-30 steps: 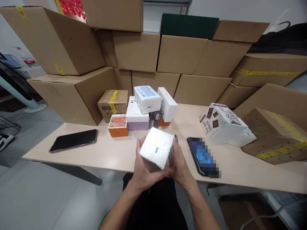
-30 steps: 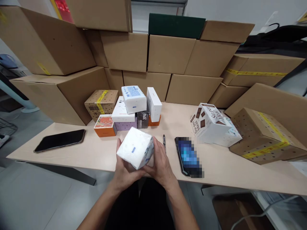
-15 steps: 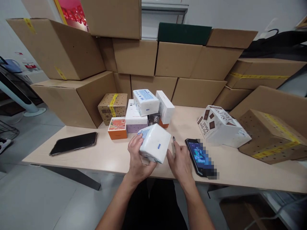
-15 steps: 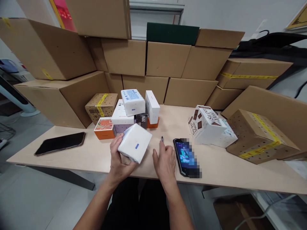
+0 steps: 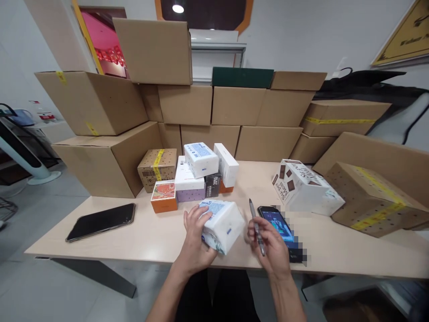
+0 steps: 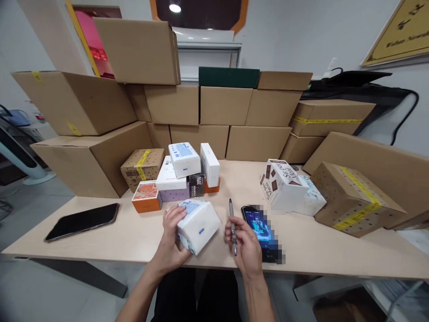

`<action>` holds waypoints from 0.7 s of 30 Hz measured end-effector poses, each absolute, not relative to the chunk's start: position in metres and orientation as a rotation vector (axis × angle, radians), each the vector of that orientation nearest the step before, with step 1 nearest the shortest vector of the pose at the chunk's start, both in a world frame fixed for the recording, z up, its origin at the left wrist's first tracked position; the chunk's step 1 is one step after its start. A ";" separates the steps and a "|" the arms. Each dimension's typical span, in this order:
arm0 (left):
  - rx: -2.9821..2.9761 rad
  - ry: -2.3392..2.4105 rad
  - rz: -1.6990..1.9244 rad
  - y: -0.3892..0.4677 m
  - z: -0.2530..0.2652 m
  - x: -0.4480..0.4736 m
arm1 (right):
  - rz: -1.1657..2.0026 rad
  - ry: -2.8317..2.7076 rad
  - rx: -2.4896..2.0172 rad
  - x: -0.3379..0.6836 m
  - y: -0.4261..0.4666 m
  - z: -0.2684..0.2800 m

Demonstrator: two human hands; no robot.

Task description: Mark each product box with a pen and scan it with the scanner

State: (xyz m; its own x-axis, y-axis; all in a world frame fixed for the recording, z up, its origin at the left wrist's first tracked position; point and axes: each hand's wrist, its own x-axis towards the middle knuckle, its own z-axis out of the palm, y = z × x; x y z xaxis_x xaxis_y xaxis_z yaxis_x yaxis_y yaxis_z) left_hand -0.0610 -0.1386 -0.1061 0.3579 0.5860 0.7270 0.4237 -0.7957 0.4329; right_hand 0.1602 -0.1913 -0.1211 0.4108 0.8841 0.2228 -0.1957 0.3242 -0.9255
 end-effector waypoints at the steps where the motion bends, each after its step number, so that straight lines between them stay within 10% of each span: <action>1: 2.419 0.934 1.433 -0.138 -0.106 -0.061 | 0.794 -0.884 -0.951 0.160 -0.194 -0.120; 21: 2.316 0.899 1.468 -0.123 -0.109 -0.057 | 0.408 -1.012 -0.912 0.110 -0.215 -0.069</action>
State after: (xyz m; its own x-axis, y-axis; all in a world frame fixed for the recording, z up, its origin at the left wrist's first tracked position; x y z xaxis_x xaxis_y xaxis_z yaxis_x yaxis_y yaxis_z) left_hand -0.0568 -0.1235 -0.1093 0.2999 0.6209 0.7242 0.3631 -0.7763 0.5152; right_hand 0.1104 -0.2149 -0.0685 0.4985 0.6722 0.5474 0.1053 0.5798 -0.8079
